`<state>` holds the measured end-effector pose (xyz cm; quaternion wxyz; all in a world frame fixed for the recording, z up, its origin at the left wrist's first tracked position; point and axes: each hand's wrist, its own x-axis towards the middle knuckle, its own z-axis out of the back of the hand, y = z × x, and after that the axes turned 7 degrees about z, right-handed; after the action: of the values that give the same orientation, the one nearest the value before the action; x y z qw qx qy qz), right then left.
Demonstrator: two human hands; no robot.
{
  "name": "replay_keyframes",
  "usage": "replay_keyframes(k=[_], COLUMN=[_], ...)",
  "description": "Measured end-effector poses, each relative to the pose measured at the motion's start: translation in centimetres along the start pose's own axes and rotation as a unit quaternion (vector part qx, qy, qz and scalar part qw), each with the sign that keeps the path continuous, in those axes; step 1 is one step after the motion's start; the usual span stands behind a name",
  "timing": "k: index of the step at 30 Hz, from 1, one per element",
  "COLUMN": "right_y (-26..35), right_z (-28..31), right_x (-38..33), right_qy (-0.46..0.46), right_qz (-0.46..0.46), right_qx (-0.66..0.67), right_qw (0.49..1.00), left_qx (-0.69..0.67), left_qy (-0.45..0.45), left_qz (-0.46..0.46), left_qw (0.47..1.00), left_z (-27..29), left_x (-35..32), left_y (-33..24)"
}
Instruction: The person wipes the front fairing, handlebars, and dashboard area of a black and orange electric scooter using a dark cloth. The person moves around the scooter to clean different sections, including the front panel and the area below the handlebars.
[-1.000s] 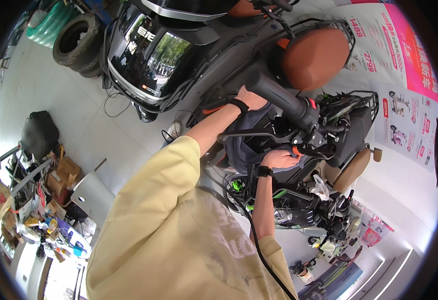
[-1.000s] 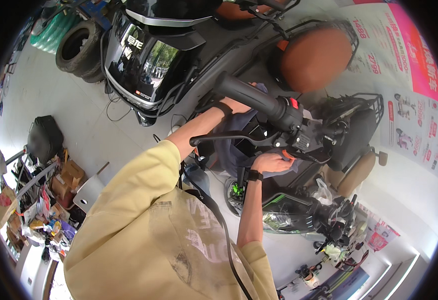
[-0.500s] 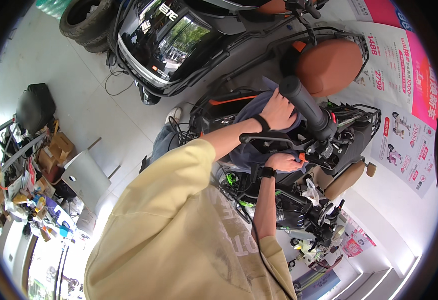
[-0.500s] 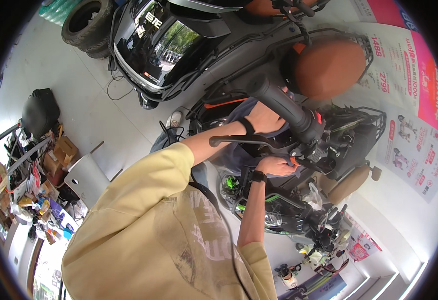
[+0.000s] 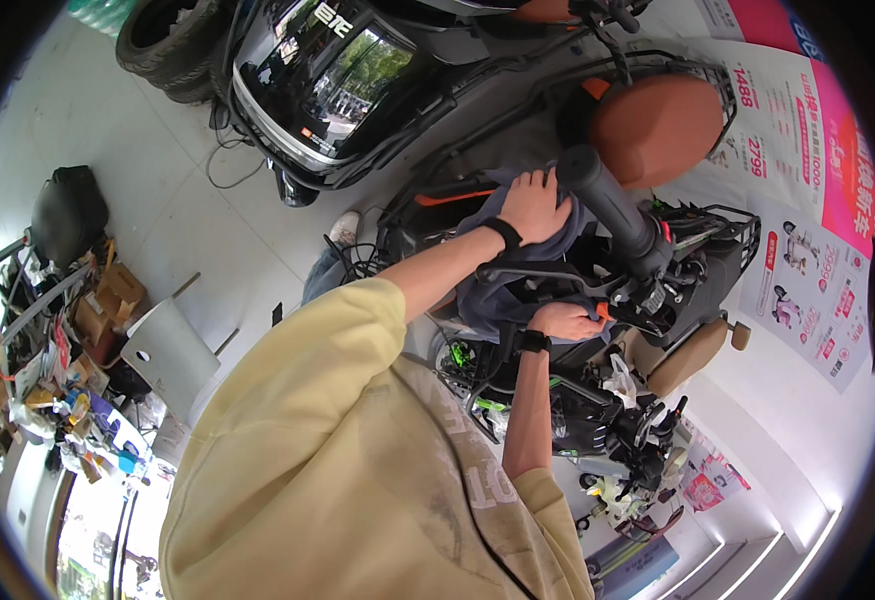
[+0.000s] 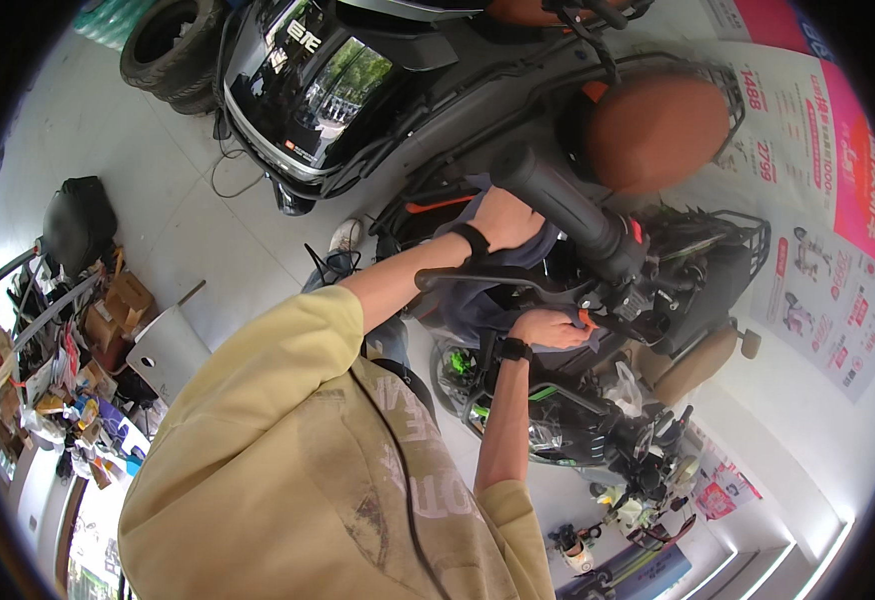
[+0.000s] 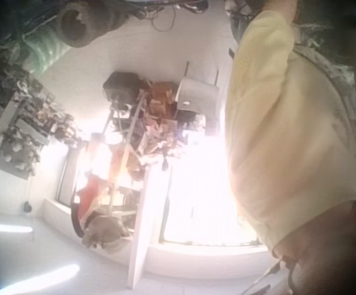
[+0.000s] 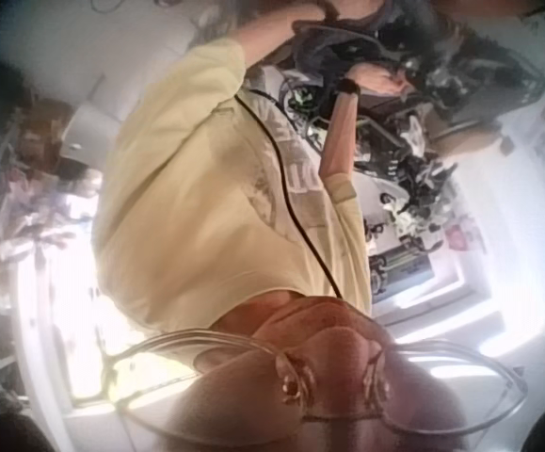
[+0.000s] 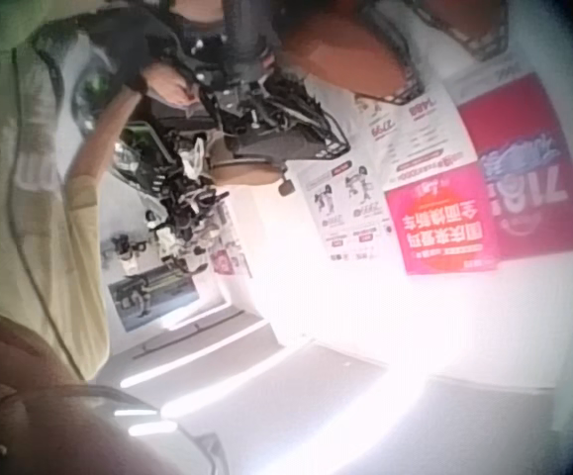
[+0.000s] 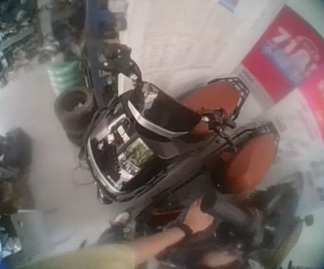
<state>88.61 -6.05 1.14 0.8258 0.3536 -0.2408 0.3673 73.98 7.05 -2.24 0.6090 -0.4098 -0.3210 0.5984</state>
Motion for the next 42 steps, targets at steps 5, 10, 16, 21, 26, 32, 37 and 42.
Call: replay_keyframes(k=[5, 10, 16, 21, 26, 32, 37, 42], right_y=[-0.3, -0.2, 0.0, -0.1, 0.0, 0.1, 0.1, 0.2], right_z=[-0.1, 0.0, 0.2, 0.1, -0.1, -0.1, 0.0, 0.3], right_x=[-0.1, 0.0, -0.1, -0.2, -0.1, 0.0, -0.1, -0.1], right_qy=[0.01, 0.011, 0.009, 0.006, -0.003, -0.011, -0.022, -0.005], right_qz=[-0.022, -0.019, -0.012, 0.004, 0.002, -0.006, 0.029, -0.008], right_qx=[-0.001, 0.0, 0.01, -0.003, -0.018, -0.014, -0.001, 0.04], right_qw=[1.0, 1.0, 1.0, 1.0, 1.0, 1.0, 0.999, 0.999], left_qx=[0.036, -0.125, -0.19, -0.143, -0.065, -0.063, -0.217, -0.231], left_qy=[-0.102, -0.09, 0.002, -0.067, -0.096, -0.003, 0.107, 0.025], left_qz=[-0.075, -0.073, -0.048, -0.074, -0.155, -0.261, -0.231, -0.099], left_qw=[0.991, 0.985, 0.981, 0.985, 0.981, 0.963, 0.942, 0.968], left_z=[0.5, 0.1, -0.3, 0.6, 2.9, 4.8, 5.6, 7.6], left_x=[-1.8, 2.4, 4.8, 1.3, -4.3, -9.0, -12.2, -12.4], left_y=[-2.3, -1.2, 0.9, -0.8, -2.1, -0.4, 2.5, 4.4])
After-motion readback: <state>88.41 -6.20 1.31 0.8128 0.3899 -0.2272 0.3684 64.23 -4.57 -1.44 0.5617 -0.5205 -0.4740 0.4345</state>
